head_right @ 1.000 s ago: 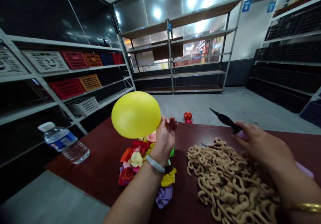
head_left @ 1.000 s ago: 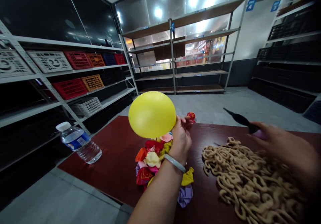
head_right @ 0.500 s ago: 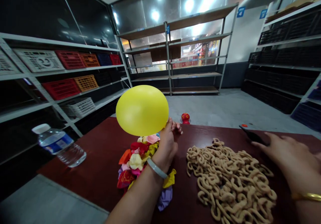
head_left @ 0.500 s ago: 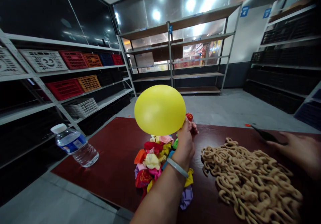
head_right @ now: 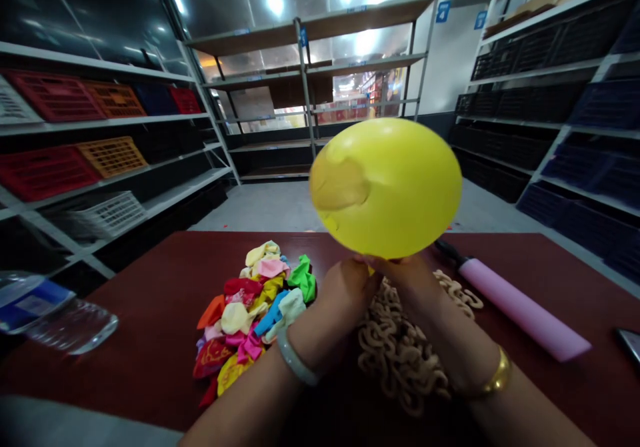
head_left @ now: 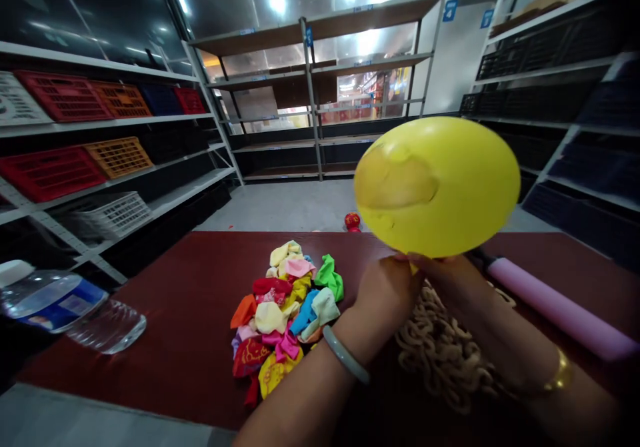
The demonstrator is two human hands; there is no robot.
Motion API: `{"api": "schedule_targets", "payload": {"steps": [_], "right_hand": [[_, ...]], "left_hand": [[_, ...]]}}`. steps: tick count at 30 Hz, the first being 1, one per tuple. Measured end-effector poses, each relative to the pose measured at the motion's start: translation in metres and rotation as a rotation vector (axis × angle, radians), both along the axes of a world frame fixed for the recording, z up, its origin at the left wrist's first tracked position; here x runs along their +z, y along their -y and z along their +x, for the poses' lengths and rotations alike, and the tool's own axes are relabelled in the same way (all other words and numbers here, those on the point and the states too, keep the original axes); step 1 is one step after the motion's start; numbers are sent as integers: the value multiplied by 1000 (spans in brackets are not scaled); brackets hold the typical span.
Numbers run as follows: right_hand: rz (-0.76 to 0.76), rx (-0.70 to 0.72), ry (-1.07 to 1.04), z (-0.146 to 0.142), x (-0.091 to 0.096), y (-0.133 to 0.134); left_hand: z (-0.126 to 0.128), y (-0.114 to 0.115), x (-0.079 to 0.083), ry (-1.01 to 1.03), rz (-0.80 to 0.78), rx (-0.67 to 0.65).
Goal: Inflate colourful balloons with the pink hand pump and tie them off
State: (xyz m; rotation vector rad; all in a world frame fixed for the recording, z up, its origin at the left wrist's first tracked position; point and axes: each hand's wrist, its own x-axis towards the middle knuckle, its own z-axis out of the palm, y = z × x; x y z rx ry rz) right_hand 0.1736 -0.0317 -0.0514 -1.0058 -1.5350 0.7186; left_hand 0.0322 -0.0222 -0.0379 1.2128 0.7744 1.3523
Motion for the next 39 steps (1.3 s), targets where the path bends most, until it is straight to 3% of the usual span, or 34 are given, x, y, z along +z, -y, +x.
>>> {"api": "schedule_targets", "payload": {"steps": [3, 5, 8, 12, 16, 21, 24, 26, 30, 33, 35, 39], "right_hand": [[-246, 76, -395, 1, 18, 6], [-307, 114, -501, -3, 30, 11], [-290, 140, -513, -4, 38, 15], [-260, 73, -438, 7, 34, 12], [-243, 64, -455, 14, 34, 11], [-242, 57, -460, 9, 41, 16], [-293, 74, -442, 9, 51, 16], [-350, 99, -429, 10, 60, 11], [-474, 201, -373, 5, 75, -6], [-550, 323, -160, 3, 84, -24], [-562, 303, 166, 10, 87, -34], [-581, -87, 935, 40, 77, -47]], "left_hand": [[-5, 5, 10, -229, 274, -147], [-6, 5, 14, -242, 379, -192], [-6, 3, 15, -122, 288, -238], [-7, -1, 16, 20, 33, -441], [-15, -5, 20, -12, -13, -563], [-22, -10, 19, 79, -188, -586], [-23, -12, 20, 90, -201, -626], [-24, -13, 22, 19, -86, -597], [-25, -17, 23, -123, 252, -256], [-25, -21, 19, -99, 270, -135], [-24, -25, 17, 7, 174, -118], [-27, -31, 20, 247, -30, -73]]}}
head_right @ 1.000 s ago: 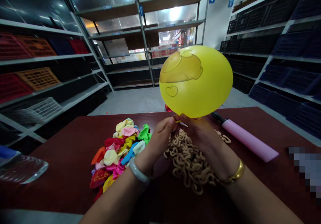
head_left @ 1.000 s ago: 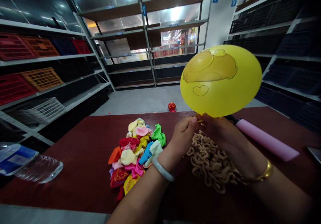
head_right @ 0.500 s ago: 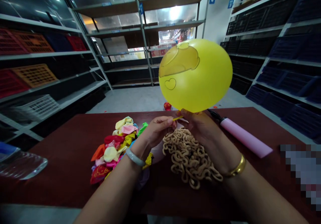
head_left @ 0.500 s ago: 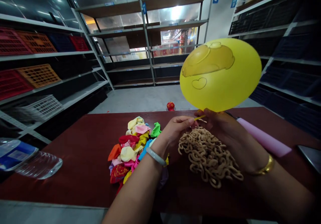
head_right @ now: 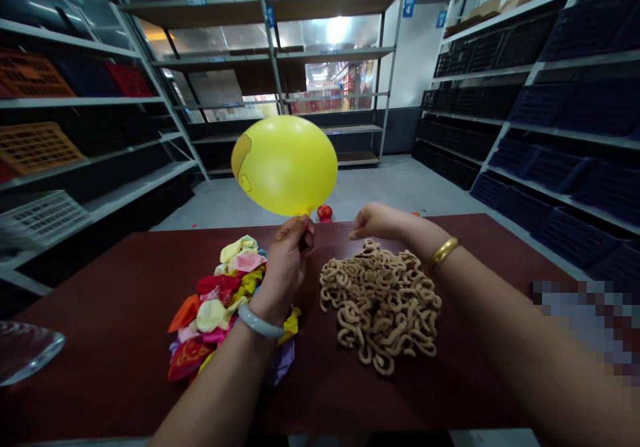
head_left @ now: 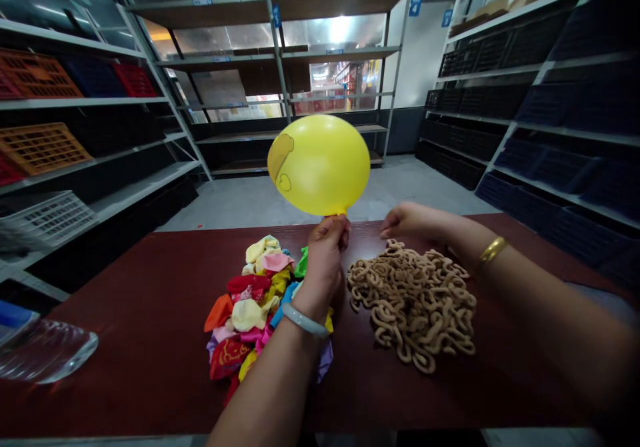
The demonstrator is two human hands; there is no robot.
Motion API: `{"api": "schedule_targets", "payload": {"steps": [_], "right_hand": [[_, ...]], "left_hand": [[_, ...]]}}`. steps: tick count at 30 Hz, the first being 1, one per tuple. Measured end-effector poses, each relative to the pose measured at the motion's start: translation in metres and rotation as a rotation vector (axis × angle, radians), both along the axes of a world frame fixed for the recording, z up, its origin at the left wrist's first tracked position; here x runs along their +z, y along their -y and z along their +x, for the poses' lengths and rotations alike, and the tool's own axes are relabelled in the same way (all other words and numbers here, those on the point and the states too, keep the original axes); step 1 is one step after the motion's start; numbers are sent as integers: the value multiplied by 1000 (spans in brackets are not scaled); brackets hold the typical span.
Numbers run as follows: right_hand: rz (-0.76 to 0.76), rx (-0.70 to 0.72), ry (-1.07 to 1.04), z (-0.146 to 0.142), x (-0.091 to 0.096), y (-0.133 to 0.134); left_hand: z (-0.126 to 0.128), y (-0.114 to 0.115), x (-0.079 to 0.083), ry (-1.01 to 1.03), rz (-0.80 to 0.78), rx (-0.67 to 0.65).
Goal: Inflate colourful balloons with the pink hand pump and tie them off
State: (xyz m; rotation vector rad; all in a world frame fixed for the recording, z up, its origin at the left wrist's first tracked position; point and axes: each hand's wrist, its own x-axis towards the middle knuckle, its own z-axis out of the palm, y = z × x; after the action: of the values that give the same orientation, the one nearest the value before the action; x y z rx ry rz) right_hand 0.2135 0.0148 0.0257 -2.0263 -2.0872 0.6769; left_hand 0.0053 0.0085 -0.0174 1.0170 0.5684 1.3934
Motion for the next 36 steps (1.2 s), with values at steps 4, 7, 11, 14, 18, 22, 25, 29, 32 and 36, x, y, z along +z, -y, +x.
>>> {"api": "schedule_targets", "payload": {"steps": [4, 7, 11, 14, 18, 22, 25, 29, 32, 36], "right_hand": [[74, -136, 215, 20, -33, 1], [166, -184, 256, 21, -57, 3], [298, -212, 158, 23, -69, 6], [364, -198, -70, 26, -62, 16], [322, -194, -958, 22, -41, 38], [158, -118, -1293, 11, -27, 51], [142, -75, -1285, 1, -28, 53], [215, -104, -1222, -17, -35, 52], [287, -84, -1221, -27, -38, 52], [290, -90, -1223, -25, -37, 53]], "left_hand": [[-4, -2, 4, 64, -44, 17], [-5, -3, 2, 49, -54, 14], [-4, -2, 0, 36, -67, 2], [-3, 1, 2, 101, -111, -15], [-2, 4, 6, 267, -193, -82], [-2, 2, 3, 299, -225, -106], [1, 2, -2, 249, -221, -124], [8, 11, -8, 190, -311, -324], [15, 17, -12, 158, -344, -443], [20, 14, -18, 94, -245, -345]]}}
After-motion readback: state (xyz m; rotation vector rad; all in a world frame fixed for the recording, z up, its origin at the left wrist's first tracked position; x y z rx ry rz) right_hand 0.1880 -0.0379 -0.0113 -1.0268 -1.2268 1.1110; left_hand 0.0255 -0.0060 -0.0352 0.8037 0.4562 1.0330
